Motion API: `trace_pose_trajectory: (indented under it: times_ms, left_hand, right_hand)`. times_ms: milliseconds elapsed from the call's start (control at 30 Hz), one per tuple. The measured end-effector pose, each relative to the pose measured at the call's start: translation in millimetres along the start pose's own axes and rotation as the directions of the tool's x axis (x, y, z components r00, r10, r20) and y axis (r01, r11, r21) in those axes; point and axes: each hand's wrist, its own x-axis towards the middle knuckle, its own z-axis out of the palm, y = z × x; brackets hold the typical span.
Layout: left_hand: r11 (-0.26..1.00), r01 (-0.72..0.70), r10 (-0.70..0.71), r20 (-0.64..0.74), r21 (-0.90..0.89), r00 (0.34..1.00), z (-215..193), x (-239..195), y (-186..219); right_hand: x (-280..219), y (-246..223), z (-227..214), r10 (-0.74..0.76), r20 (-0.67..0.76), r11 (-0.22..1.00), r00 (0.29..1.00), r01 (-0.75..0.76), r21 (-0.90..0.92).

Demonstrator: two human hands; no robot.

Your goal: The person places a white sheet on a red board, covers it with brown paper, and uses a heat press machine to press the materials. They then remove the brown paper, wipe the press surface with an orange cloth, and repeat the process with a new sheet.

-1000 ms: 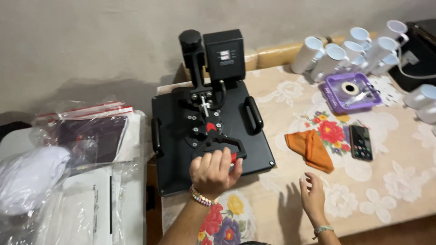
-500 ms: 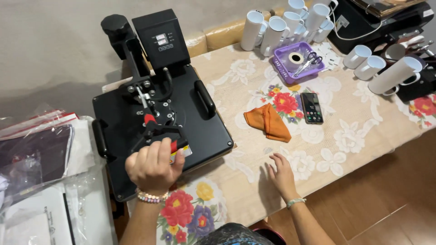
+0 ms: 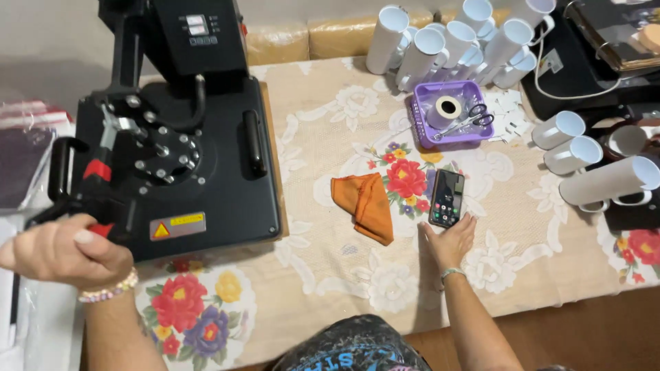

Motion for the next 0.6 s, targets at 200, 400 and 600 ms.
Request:
trace_pose_trajectory:
  times_ms: [200,400,600]
  left_hand:
    - [0.981,0.161,-0.159,0.033,-0.108,0.987,-4,-4,17]
    - [0.957,0.267,-0.265,0.038,-0.116,0.964,0,-19,12]
    - [0.963,0.264,-0.257,0.109,-0.056,0.960,-7,-15,14]
  right_hand:
    - [24,1,4,-0.101,0.083,0.988,0.991,0.091,0.126]
    - [19,-2,13,-0.248,-0.070,0.938,0.966,0.258,0.232]
    - [2,-31,7,-0.410,0.108,0.901,0.905,0.384,0.203]
